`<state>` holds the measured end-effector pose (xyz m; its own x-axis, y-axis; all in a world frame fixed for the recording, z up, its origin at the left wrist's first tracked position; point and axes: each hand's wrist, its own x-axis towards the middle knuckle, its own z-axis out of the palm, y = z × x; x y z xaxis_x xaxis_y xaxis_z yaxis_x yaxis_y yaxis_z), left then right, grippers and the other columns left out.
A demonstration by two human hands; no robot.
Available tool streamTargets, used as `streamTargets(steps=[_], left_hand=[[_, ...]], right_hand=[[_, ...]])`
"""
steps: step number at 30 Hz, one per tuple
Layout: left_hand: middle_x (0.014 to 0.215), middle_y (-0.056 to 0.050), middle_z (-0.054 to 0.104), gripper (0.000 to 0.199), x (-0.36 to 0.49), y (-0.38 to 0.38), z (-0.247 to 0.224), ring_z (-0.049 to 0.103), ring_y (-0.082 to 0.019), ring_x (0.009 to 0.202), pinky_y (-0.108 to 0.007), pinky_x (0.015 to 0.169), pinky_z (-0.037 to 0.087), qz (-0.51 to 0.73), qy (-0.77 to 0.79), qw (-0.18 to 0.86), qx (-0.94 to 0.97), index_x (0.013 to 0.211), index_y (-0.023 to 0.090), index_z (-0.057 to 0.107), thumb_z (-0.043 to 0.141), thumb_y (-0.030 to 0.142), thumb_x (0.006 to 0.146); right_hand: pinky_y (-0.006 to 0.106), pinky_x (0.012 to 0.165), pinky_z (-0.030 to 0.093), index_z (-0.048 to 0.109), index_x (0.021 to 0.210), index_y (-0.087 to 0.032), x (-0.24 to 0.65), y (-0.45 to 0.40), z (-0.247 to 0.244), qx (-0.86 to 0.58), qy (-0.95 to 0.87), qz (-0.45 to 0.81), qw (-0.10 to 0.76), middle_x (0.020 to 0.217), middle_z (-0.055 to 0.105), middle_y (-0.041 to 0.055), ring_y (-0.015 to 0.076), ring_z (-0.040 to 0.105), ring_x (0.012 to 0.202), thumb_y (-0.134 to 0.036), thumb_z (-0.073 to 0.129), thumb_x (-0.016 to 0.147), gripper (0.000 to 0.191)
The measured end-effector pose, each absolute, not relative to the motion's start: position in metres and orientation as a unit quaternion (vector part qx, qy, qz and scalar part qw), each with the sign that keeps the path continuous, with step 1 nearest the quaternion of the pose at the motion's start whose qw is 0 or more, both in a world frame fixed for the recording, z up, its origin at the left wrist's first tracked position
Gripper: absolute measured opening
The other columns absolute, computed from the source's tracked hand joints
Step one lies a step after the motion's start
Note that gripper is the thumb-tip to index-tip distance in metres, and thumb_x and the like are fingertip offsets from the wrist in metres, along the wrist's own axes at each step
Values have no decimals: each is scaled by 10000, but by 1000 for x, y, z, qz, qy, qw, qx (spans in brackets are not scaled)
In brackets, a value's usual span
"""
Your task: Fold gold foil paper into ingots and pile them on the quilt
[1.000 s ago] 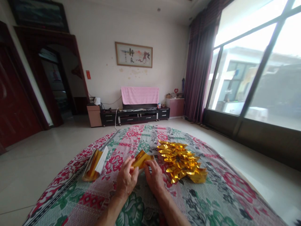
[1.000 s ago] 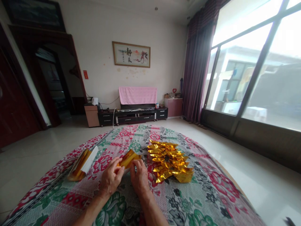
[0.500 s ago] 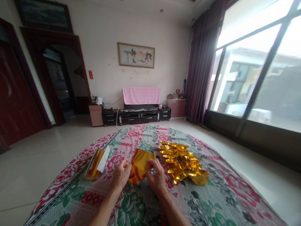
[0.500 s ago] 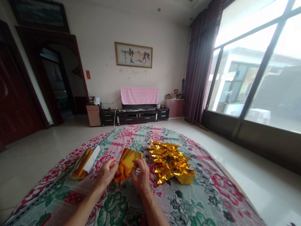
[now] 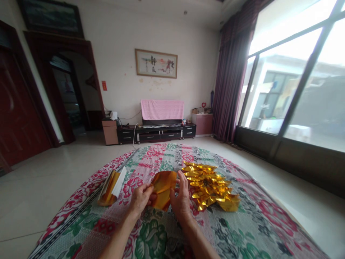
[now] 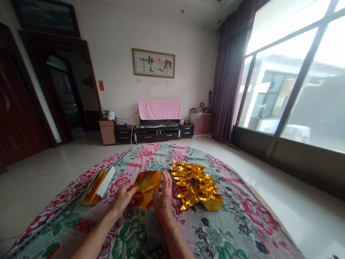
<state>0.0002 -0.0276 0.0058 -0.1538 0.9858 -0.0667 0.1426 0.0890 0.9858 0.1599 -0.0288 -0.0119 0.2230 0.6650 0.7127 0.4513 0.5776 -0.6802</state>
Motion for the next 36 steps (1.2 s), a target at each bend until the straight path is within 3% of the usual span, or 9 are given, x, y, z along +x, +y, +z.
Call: streamTargets(steps=[3, 5, 8, 13, 20, 24, 30, 36], left_hand=[[764, -38, 702, 263, 2, -28, 6, 672, -180, 688, -178, 458, 443, 496, 565, 469, 464, 918, 152, 604, 576, 328, 724], [758, -39, 701, 244, 3, -28, 5, 673, -185, 713, -178, 469, 445, 503, 555, 479, 458, 904, 150, 604, 582, 314, 725], [747, -35, 697, 214, 2, -29, 5, 672, -182, 717, -180, 480, 452, 506, 543, 486, 461, 884, 149, 603, 575, 302, 738], [835, -38, 693, 247, 2, -30, 7, 672, -161, 660, -159, 424, 420, 501, 551, 488, 456, 914, 150, 599, 574, 333, 751], [894, -88, 682, 424, 1, -32, 12, 651, -147, 515, -154, 312, 346, 483, 584, 495, 425, 1093, 125, 542, 595, 353, 739], [879, -89, 673, 424, -2, -33, 19, 631, -131, 462, -155, 298, 348, 469, 590, 524, 398, 1075, 124, 538, 604, 358, 727], [878, -52, 662, 343, -7, -33, 25, 639, -138, 516, -164, 329, 362, 486, 570, 515, 417, 890, 145, 584, 644, 410, 680], [852, -32, 689, 388, -11, -32, 21, 648, -188, 772, -223, 555, 488, 487, 504, 494, 515, 993, 173, 624, 619, 416, 690]], right_hand=[[307, 724, 502, 418, 1253, -168, 163, -26, -15, -477, -602, 80, 635, 1163, 534, 120, 152, 587, 808, -122, 465, 716, 541], [284, 717, 488, 570, 1058, -166, 165, -27, -14, -486, -622, 91, 608, 966, 622, 76, 149, 590, 754, -148, 470, 719, 354], [256, 684, 467, 645, 829, -169, 166, -29, -12, -517, -617, 115, 582, 781, 650, 49, 158, 595, 716, -201, 453, 733, 217], [232, 597, 452, 675, 820, -161, 165, -27, -12, -560, -550, 254, 566, 668, 652, 22, 156, 586, 621, -275, 447, 711, 278], [196, 375, 375, 616, 760, -158, 166, -29, -9, -506, -424, 496, 564, 591, 576, -20, 87, 461, 404, -320, 487, 639, 239], [189, 381, 380, 594, 736, -164, 165, -30, -5, -478, -394, 543, 567, 544, 534, -40, 77, 457, 393, -320, 514, 617, 211], [194, 444, 403, 621, 713, -163, 164, -30, 3, -455, -415, 533, 580, 599, 578, -19, 93, 499, 485, -349, 566, 619, 215], [231, 576, 441, 639, 704, -153, 168, -33, 7, -421, -540, 405, 606, 648, 617, 8, 145, 561, 629, -333, 586, 668, 191]])
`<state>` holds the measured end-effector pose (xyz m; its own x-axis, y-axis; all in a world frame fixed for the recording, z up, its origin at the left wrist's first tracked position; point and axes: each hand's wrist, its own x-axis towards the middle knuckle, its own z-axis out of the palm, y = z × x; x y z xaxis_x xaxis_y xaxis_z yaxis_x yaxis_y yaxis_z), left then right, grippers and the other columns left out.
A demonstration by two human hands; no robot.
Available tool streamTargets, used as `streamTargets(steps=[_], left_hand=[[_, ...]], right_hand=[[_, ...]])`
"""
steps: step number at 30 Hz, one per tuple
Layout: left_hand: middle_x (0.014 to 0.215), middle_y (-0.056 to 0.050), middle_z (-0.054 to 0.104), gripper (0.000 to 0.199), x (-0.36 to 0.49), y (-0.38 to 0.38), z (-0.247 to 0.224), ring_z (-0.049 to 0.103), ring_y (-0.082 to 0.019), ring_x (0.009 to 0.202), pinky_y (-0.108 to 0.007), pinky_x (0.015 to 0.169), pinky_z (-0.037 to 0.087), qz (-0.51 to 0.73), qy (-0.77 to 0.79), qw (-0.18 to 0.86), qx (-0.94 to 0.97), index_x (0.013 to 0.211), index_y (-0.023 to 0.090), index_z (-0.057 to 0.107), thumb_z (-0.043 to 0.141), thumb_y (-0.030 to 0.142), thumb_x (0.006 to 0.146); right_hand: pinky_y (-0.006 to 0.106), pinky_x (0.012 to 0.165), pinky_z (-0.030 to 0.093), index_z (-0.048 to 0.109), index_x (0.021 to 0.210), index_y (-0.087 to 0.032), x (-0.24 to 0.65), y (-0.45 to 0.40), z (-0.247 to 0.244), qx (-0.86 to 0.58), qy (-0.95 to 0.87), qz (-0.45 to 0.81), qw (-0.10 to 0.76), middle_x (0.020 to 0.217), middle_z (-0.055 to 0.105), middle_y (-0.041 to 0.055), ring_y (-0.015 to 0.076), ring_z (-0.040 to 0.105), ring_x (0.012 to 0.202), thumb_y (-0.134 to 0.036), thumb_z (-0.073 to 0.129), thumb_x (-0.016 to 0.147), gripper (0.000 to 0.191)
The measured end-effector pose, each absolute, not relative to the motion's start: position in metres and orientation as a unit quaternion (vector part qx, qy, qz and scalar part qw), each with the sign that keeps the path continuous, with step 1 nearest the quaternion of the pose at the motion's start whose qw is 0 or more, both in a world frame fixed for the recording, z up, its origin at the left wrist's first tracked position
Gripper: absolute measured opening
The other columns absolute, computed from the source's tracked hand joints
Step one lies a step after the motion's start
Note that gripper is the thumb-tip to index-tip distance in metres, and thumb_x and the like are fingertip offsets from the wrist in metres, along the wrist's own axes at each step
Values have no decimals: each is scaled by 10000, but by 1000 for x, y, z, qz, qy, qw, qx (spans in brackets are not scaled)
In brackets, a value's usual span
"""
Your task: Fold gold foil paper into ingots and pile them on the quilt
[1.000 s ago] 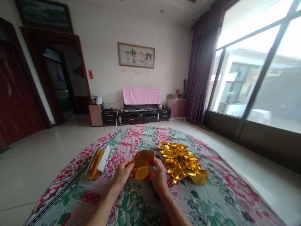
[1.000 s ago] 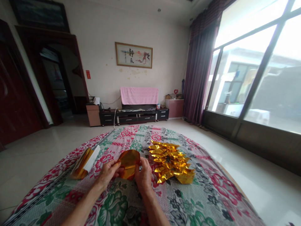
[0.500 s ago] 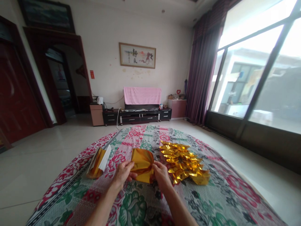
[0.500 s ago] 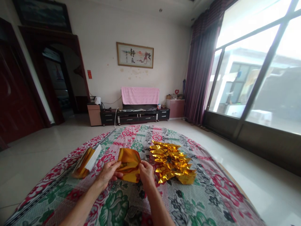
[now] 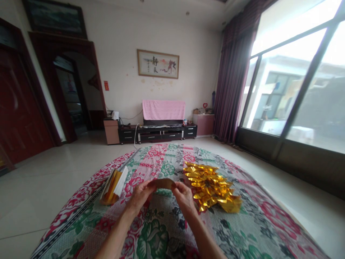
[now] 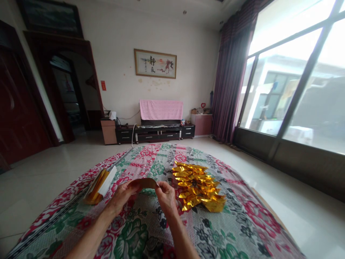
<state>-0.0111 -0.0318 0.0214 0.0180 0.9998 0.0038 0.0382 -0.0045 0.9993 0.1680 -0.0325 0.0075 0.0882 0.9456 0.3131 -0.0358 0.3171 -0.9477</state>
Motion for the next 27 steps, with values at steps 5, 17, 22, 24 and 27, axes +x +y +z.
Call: streamTargets(steps=[5, 17, 22, 24, 27], left_hand=[[1150, -74, 614, 282, -19, -30, 12, 548, -236, 1077, -327, 896, 444, 495, 423, 347, 676, 911, 179, 672, 614, 235, 640], [1211, -67, 580, 293, -23, -31, -8, 456, -205, 1198, -346, 1029, 337, 316, 428, 187, 826, 944, 221, 680, 512, 130, 722], [1151, -62, 615, 265, -28, -29, -11, 428, -229, 1212, -389, 1048, 304, 275, 432, 156, 845, 910, 214, 689, 562, 136, 691], [1143, -63, 619, 250, -27, -30, -8, 452, -220, 1189, -374, 1041, 316, 269, 432, 163, 845, 882, 211, 693, 574, 129, 678], [1132, -61, 626, 168, -25, -33, -1, 452, -228, 1189, -364, 1029, 329, 271, 450, 188, 830, 798, 210, 702, 602, 167, 670]], right_hand=[[264, 758, 439, 602, 681, -176, 173, -37, 5, -357, -659, 243, 616, 904, 631, 56, 173, 581, 854, -153, 604, 620, 65], [245, 812, 394, 608, 681, -182, 185, -41, -8, -430, -759, 189, 451, 970, 615, 61, 155, 559, 920, -79, 400, 703, 233], [281, 881, 350, 625, 715, -185, 193, -44, -8, -428, -801, 163, 386, 932, 630, 55, 171, 548, 938, -63, 455, 612, 233], [275, 874, 352, 632, 709, -185, 195, -47, -3, -421, -810, 164, 373, 948, 625, 55, 176, 548, 935, -69, 503, 551, 235], [260, 850, 358, 639, 668, -186, 194, -50, 5, -425, -805, 172, 376, 934, 629, 48, 168, 559, 904, -116, 526, 605, 147]])
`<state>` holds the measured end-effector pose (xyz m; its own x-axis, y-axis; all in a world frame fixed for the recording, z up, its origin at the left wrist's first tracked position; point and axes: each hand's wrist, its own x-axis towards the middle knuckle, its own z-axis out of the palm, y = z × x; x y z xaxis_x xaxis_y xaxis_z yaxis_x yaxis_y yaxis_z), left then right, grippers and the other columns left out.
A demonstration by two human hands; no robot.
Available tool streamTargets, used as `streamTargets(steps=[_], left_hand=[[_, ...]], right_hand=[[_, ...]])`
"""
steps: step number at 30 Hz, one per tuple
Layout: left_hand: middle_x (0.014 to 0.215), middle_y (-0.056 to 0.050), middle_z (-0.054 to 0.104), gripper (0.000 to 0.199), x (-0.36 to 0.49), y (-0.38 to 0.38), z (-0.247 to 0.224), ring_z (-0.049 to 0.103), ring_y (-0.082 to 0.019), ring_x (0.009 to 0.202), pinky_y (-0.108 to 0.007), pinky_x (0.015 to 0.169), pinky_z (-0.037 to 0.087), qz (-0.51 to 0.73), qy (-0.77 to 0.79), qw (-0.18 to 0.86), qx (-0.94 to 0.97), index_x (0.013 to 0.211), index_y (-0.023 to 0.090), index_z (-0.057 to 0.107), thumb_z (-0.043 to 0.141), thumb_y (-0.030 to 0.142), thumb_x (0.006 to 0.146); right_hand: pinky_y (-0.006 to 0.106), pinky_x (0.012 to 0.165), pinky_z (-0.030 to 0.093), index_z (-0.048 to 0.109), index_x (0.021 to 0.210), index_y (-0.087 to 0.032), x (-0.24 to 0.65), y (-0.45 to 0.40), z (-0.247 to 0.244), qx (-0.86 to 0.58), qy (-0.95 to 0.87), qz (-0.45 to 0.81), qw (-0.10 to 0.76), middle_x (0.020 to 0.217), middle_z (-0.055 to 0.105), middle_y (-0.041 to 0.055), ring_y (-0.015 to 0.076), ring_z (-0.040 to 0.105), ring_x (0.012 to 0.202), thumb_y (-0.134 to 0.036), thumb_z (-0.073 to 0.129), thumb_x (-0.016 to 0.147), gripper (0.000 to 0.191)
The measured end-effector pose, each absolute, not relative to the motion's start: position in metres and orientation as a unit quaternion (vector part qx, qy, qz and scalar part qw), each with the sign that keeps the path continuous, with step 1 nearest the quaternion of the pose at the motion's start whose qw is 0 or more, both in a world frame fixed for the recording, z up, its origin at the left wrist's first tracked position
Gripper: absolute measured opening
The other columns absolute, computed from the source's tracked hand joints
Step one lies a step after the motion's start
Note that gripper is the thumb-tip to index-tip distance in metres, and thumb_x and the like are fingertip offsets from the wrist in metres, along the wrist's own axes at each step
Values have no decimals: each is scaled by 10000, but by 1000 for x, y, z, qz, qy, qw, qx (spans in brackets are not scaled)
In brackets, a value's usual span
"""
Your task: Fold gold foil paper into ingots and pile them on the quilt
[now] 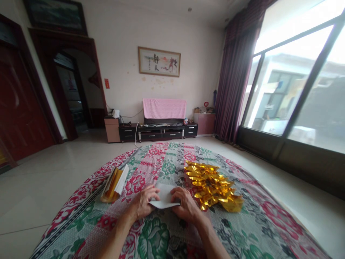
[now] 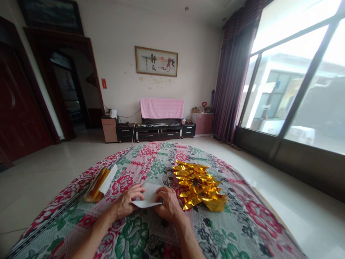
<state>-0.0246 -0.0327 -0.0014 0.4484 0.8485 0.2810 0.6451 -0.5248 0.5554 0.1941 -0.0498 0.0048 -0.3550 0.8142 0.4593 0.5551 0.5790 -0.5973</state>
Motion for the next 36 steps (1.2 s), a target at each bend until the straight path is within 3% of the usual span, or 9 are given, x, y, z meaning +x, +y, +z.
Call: streamTargets(steps=[5, 10, 13, 16, 19, 24, 27, 31, 36], left_hand=[[1129, -69, 629, 221, -20, -32, 3, 465, -234, 1182, -348, 1014, 340, 328, 505, 251, 758, 889, 203, 697, 560, 296, 743], [986, -83, 679, 356, -16, -20, -7, 599, -202, 992, -278, 863, 444, 390, 543, 295, 683, 1086, 171, 614, 487, 331, 795], [891, -61, 685, 449, -12, -18, -11, 622, -180, 885, -265, 815, 443, 389, 576, 246, 675, 1233, 180, 504, 478, 289, 798], [847, -38, 671, 450, -8, -20, -10, 604, -162, 848, -254, 827, 418, 371, 579, 172, 705, 1251, 224, 490, 452, 223, 803], [910, -57, 654, 399, -7, -21, -12, 568, -169, 905, -257, 857, 397, 343, 565, 113, 742, 1180, 232, 564, 417, 181, 813], [817, -64, 632, 312, -7, -16, -20, 542, -179, 873, -276, 857, 389, 295, 556, 62, 775, 937, 201, 688, 403, 162, 818], [811, -60, 624, 307, -7, -15, -22, 533, -174, 868, -271, 856, 385, 290, 556, 54, 777, 927, 196, 687, 404, 155, 815], [809, -56, 619, 306, -6, -16, -21, 531, -168, 870, -261, 854, 378, 279, 566, 46, 774, 915, 203, 691, 409, 144, 811], [801, -65, 611, 309, -5, -18, -17, 532, -177, 852, -268, 821, 381, 265, 574, 27, 775, 910, 202, 691, 397, 163, 821]], right_hand=[[212, 630, 358, 624, 698, -183, 186, -46, 4, -471, -759, 178, 413, 692, 607, 15, 127, 532, 639, -278, 430, 820, 248], [222, 520, 267, 522, 535, -191, 178, -35, -10, -564, -692, 105, 439, 529, 510, -7, 111, 438, 502, -316, 458, 809, 307], [228, 546, 278, 537, 562, -192, 174, -30, -15, -586, -692, 62, 417, 573, 537, 8, 120, 475, 542, -310, 445, 823, 301], [233, 582, 301, 562, 599, -188, 172, -29, -14, -618, -690, 29, 375, 630, 571, 26, 133, 514, 596, -321, 450, 829, 288], [241, 619, 322, 579, 649, -185, 170, -31, -9, -650, -681, 20, 336, 697, 591, 40, 150, 544, 664, -322, 477, 816, 239], [269, 676, 346, 589, 724, -188, 168, -32, -5, -673, -673, 22, 306, 790, 595, 55, 194, 549, 775, -320, 524, 773, 155], [289, 719, 361, 599, 821, -181, 168, -32, -8, -677, -669, 16, 306, 853, 591, 70, 214, 540, 823, -309, 522, 761, 161], [305, 811, 364, 582, 1021, -159, 169, -31, -12, -663, -674, 8, 328, 1058, 563, 111, 237, 514, 958, -312, 537, 740, 323], [321, 834, 358, 611, 998, -171, 170, -29, -13, -660, -682, 9, 314, 1149, 530, 113, 252, 496, 1001, -328, 524, 743, 311]])
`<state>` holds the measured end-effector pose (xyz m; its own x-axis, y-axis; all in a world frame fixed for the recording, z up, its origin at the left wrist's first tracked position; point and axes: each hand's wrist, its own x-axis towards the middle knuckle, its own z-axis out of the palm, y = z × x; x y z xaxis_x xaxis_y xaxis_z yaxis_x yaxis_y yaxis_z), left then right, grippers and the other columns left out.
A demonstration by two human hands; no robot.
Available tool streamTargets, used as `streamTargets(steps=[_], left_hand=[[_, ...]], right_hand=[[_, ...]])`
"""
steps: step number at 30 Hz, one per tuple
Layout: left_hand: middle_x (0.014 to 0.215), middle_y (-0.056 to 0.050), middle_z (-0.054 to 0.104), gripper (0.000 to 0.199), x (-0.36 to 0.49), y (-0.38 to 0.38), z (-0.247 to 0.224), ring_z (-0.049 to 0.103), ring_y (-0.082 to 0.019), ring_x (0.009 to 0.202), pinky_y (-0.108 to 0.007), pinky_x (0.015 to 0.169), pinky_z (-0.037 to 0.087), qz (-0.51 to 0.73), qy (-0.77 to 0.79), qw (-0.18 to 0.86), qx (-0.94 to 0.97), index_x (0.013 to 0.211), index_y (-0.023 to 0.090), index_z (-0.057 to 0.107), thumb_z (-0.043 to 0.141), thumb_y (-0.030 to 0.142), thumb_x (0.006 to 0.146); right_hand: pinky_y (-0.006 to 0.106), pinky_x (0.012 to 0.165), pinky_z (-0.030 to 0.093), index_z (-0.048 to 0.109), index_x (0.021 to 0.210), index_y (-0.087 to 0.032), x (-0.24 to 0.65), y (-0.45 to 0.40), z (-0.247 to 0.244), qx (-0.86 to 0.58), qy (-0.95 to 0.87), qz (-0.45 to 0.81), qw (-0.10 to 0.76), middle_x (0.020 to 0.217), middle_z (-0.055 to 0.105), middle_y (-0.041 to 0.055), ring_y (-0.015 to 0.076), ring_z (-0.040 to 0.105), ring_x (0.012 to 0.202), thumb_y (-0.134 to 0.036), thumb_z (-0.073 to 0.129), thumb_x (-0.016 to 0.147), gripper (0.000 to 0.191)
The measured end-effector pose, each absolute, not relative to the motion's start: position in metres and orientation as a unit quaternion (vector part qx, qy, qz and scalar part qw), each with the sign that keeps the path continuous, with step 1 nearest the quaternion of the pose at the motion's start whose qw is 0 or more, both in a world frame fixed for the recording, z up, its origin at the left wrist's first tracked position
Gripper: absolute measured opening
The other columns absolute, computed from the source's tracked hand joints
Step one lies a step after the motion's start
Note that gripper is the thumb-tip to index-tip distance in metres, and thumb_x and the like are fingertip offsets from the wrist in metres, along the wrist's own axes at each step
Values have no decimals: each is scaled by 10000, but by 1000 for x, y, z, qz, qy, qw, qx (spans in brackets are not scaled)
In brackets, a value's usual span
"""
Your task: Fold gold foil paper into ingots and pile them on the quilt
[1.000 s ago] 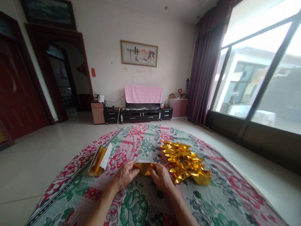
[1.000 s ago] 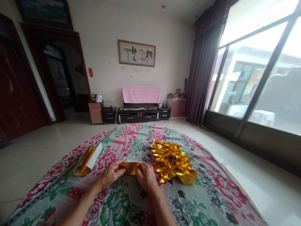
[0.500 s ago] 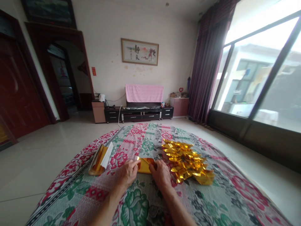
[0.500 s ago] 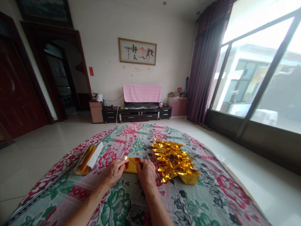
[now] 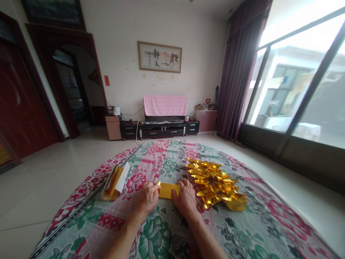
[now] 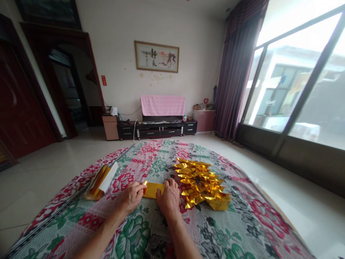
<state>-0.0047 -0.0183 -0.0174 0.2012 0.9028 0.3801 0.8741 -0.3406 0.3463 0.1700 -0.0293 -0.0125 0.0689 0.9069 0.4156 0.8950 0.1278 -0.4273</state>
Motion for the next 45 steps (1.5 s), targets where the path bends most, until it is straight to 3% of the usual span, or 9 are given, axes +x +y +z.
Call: streamTargets(steps=[5, 11, 21, 24, 29, 34, 38, 41, 45], left_hand=[[835, -53, 596, 300, -4, -20, -16, 526, -172, 864, -276, 844, 379, 274, 591, 27, 758, 948, 192, 667, 421, 128, 788], [1004, -71, 576, 298, -4, -18, -20, 502, -179, 991, -292, 930, 377, 317, 567, 22, 760, 958, 190, 672, 451, 116, 772], [1144, -61, 586, 341, -9, -13, -28, 478, -189, 1087, -355, 997, 371, 319, 515, 7, 796, 1025, 206, 649, 405, 119, 804], [1163, -57, 586, 375, -9, -12, -31, 480, -187, 1107, -357, 1012, 356, 326, 511, 10, 795, 1079, 199, 620, 394, 109, 793], [1222, -76, 552, 545, -9, -12, -33, 483, -174, 1138, -323, 1000, 360, 392, 533, 79, 746, 1284, 180, 435, 408, 91, 747], [974, -64, 646, 495, -10, -18, -20, 582, -196, 946, -311, 854, 435, 468, 563, 196, 653, 1231, 166, 485, 500, 271, 748], [693, -12, 647, 348, -15, -19, -14, 595, -173, 687, -246, 635, 447, 509, 548, 313, 585, 939, 158, 653, 564, 390, 696], [603, 5, 617, 309, -17, -16, -16, 549, -143, 577, -221, 546, 409, 533, 518, 370, 558, 811, 144, 666, 576, 411, 684], [570, 26, 579, 304, -18, -14, -18, 501, -114, 529, -202, 507, 377, 554, 489, 408, 536, 828, 133, 656, 579, 398, 698]], right_hand=[[319, 791, 369, 624, 950, -175, 169, -28, -7, -673, -676, 30, 298, 1097, 552, 105, 247, 505, 963, -308, 526, 717, 286], [339, 805, 354, 593, 1053, -177, 166, -28, -3, -682, -672, 26, 289, 1214, 504, 111, 268, 471, 1034, -302, 523, 696, 384], [317, 763, 352, 627, 863, -182, 166, -31, -2, -668, -678, 29, 307, 1097, 564, 97, 259, 481, 1001, -236, 531, 662, 229], [305, 754, 354, 618, 800, -183, 166, -30, -3, -655, -675, 36, 338, 1007, 601, 86, 242, 508, 957, -187, 523, 650, 178], [243, 676, 391, 591, 749, -179, 165, -22, -9, -576, -684, 115, 433, 752, 626, 36, 162, 565, 722, -137, 455, 675, 161], [224, 628, 413, 594, 768, -176, 163, -20, -10, -506, -675, 176, 507, 724, 636, 21, 149, 574, 667, -173, 466, 678, 156], [219, 609, 425, 589, 806, -170, 160, -23, -8, -473, -664, 230, 532, 717, 633, 14, 139, 567, 639, -185, 507, 663, 165], [221, 589, 440, 561, 981, -154, 160, -22, -9, -460, -620, 298, 561, 755, 635, 19, 134, 565, 627, -226, 553, 669, 320], [235, 579, 459, 518, 1099, -130, 162, -17, -10, -431, -538, 407, 599, 763, 643, 35, 146, 574, 643, -327, 596, 686, 465]])
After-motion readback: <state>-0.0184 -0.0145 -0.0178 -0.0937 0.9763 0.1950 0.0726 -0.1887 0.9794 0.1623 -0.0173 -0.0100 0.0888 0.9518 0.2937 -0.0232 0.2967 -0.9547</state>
